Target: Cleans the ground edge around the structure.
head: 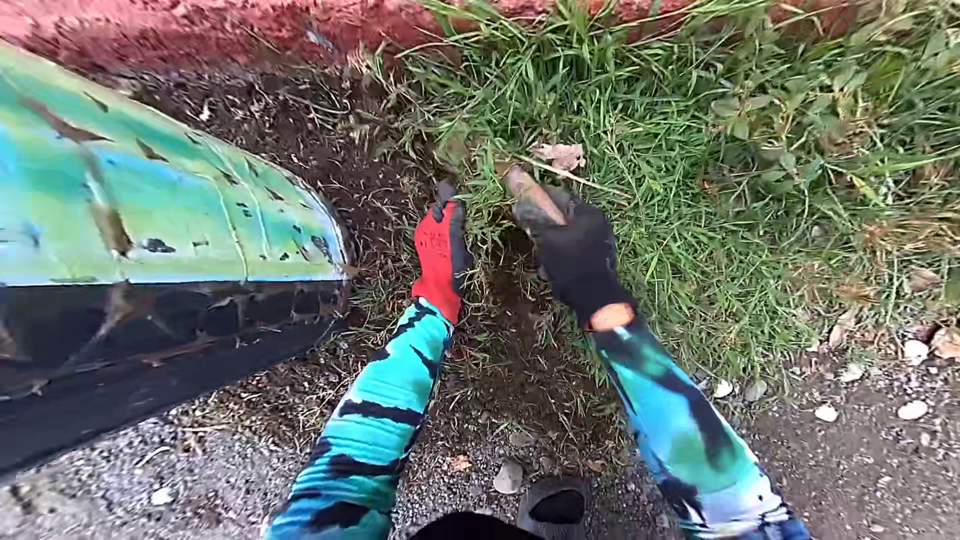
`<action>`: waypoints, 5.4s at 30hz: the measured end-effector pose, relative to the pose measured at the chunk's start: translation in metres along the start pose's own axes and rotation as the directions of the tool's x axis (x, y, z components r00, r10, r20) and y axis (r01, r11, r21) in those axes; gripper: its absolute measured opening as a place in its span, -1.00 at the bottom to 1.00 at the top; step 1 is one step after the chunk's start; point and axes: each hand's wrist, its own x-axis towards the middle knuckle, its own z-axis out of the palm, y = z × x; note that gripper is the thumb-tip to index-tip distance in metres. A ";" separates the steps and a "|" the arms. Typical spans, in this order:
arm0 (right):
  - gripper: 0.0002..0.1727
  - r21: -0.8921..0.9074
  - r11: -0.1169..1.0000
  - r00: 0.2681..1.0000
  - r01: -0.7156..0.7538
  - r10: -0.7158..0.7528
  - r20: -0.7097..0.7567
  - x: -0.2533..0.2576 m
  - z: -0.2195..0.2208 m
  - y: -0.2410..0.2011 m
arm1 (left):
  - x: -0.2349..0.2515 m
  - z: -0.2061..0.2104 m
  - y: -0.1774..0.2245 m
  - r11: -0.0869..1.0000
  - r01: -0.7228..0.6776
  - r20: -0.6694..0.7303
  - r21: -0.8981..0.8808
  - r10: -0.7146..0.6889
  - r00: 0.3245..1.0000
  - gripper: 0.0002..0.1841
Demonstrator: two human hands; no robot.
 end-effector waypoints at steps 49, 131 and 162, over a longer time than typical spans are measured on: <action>-0.39 0.179 0.953 0.966 -0.244 0.255 -0.038 -0.160 -0.058 0.129 | -0.017 0.003 0.019 0.985 -0.037 0.068 0.167 0.026 0.997 -0.45; -0.44 -0.633 0.770 0.994 -0.080 0.016 -0.107 -0.206 -0.236 0.113 | -0.133 -0.035 -0.006 0.560 -0.265 0.420 0.785 -0.166 0.892 -0.62; -0.42 -0.082 0.981 0.984 -0.177 0.179 0.019 -0.130 -0.025 0.100 | -0.111 -0.077 -0.032 0.915 -0.166 0.213 0.368 0.090 0.973 -0.61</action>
